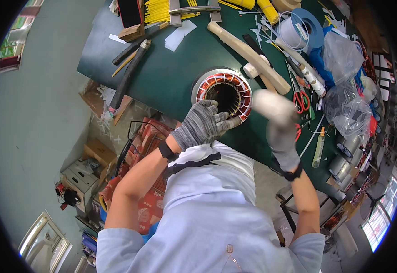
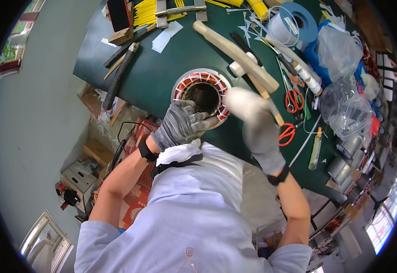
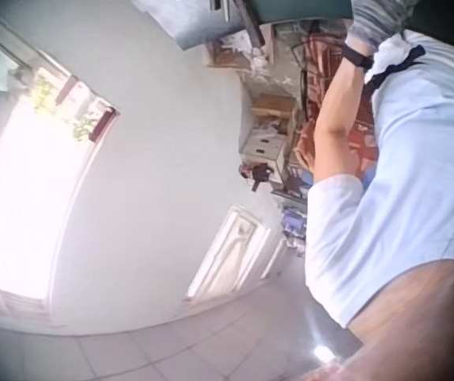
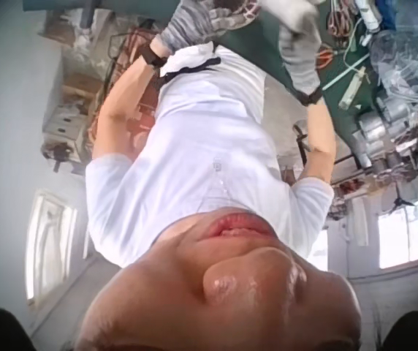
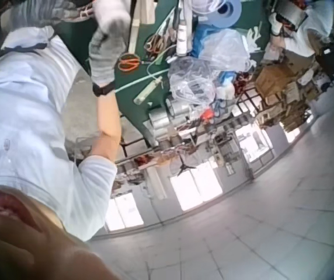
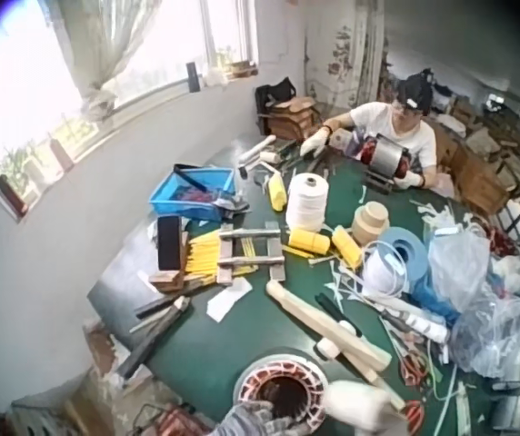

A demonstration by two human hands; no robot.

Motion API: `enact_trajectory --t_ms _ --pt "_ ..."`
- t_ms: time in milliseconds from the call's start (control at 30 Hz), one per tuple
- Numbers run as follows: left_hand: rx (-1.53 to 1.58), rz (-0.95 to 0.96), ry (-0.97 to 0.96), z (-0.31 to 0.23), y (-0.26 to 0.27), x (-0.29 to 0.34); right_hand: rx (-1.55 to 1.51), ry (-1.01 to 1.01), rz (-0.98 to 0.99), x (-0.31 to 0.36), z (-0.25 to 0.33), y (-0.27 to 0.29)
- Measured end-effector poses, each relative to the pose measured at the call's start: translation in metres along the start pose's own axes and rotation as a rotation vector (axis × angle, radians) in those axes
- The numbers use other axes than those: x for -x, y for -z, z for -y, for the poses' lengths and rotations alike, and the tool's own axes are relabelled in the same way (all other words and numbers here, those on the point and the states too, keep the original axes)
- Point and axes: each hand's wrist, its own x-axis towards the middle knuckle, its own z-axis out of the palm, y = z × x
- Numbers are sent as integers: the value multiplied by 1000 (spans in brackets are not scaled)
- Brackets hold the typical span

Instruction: The person is assembling components of an electric motor, specifically working with the stator winding and housing.

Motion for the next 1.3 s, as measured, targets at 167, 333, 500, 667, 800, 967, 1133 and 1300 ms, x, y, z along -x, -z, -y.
enact_trajectory --t_ms 167,333,500,667,800,967,1133,1300 --pt "41 -34 -169 22 10 0 429 64 273 -61 -5 21" --pt "-365 -313 -11 16 -2 15 187 46 -95 -29 -20 -15" --pt "-530 -399 203 8 -1 58 312 -218 291 20 -85 21" --pt "-68 -364 936 45 -29 157 360 -565 398 83 -141 17" --pt "-127 605 976 23 -16 166 139 -344 100 79 -156 -7" --pt "198 -68 971 8 -22 119 272 -472 141 49 -142 -13" --pt "576 -533 800 -3 -36 25 814 -29 44 97 -148 9" --pt "520 -524 629 26 -38 17 526 -855 336 128 -115 50"
